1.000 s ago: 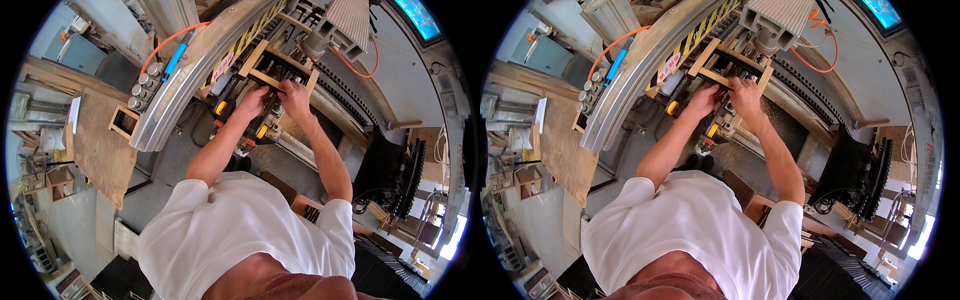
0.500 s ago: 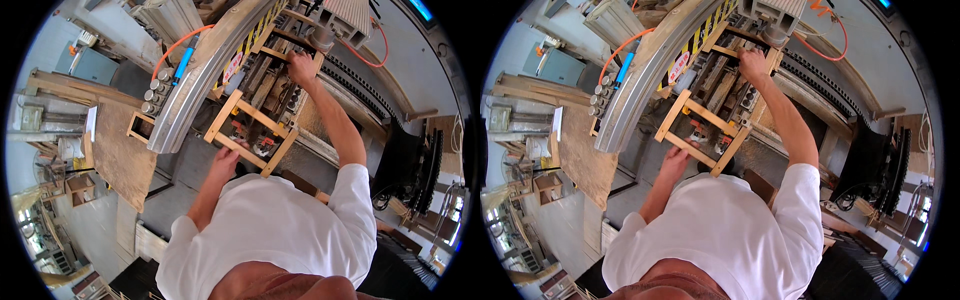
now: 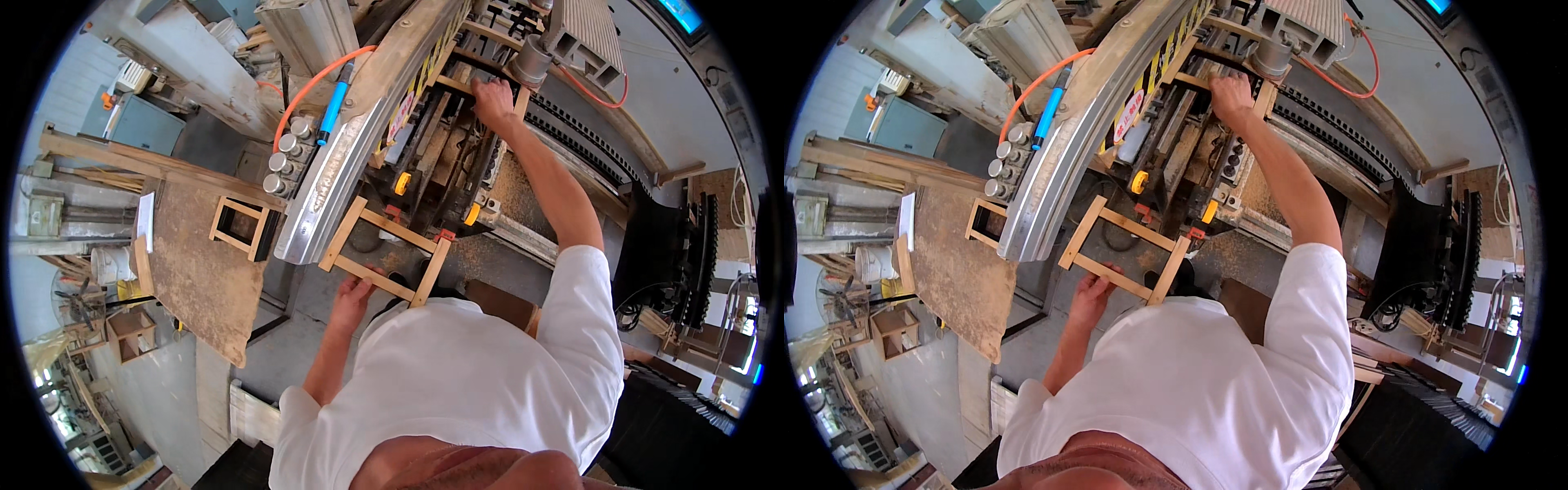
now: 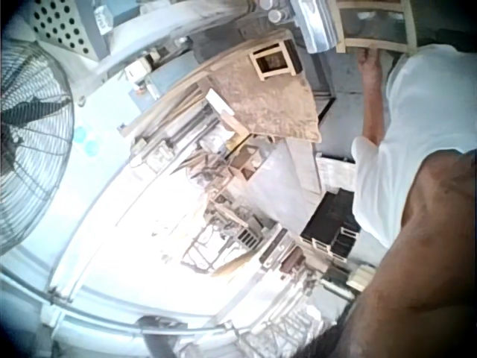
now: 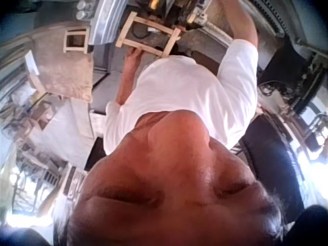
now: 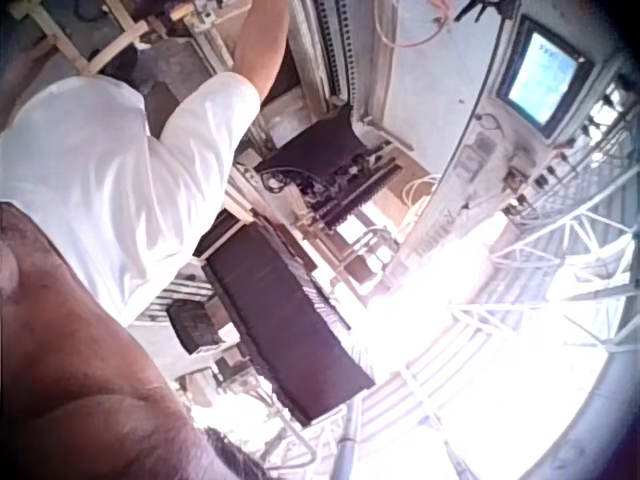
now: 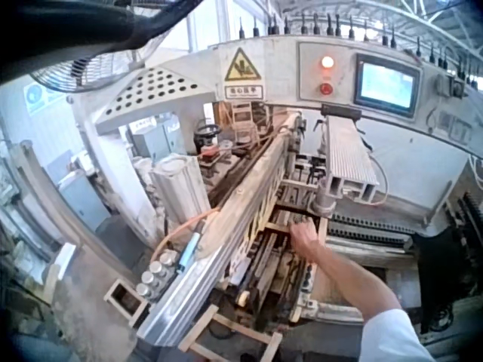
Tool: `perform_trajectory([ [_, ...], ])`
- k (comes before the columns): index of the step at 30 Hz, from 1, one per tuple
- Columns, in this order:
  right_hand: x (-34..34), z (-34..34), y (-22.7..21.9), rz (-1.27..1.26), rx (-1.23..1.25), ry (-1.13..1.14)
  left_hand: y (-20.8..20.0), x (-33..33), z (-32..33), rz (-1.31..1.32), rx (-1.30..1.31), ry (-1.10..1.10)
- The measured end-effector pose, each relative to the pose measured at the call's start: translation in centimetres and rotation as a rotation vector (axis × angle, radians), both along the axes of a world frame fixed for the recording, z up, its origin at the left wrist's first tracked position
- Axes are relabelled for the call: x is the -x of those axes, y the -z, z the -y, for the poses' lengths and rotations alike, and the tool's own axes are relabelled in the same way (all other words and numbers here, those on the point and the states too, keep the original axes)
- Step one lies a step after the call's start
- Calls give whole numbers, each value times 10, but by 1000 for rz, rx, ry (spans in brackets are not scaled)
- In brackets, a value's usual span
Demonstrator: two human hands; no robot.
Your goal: The person picks up wooden frames and black slatted panels, then repeatedly places frames onto a machine jig, aligns them, and stacks the assembled units. The person handles multiple frames and panels, moving them between the workbench and the machine.
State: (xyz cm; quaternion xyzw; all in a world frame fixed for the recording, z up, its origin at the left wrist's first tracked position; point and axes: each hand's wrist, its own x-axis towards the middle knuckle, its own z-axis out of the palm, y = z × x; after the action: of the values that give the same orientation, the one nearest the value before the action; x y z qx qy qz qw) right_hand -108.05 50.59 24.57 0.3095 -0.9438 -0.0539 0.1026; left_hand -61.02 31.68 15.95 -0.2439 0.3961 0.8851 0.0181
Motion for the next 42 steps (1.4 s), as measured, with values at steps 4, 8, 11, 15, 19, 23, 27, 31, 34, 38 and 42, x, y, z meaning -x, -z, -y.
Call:
perform_trajectory([
  [4, 32, 12, -7, -50, -163, 7, 9, 6, 3, 44, 36, -29],
  [8, 62, 22, -10, -92, -308, 31, 17, 4, 0, 43, 44, -103],
  [11, 100, 17, 6, -144, -269, 13, 17, 5, -8, 91, 44, -172],
  [15, 122, 28, 7, -71, -322, 4, 26, -1, -20, 79, -28, -245],
  [19, 124, 25, -2, -7, -262, -14, 32, 9, -30, 124, -69, -271],
  [23, 141, 16, 6, -29, -201, -78, 38, 19, -36, 129, -46, -215],
  [27, 137, 21, -2, 60, -199, -72, 36, 24, -40, 133, -13, -223],
  [31, 144, 18, 0, 70, -205, -82, 41, 24, -43, 144, -4, -255],
  [34, 144, 26, -6, 139, -240, -87, 42, 22, -48, 128, -2, -300],
  [38, 141, 26, -1, 9, -251, -131, 47, 18, -54, 181, -18, -386],
  [42, 157, 8, 11, -146, -241, -215, 55, 19, -55, 242, 32, -461],
])
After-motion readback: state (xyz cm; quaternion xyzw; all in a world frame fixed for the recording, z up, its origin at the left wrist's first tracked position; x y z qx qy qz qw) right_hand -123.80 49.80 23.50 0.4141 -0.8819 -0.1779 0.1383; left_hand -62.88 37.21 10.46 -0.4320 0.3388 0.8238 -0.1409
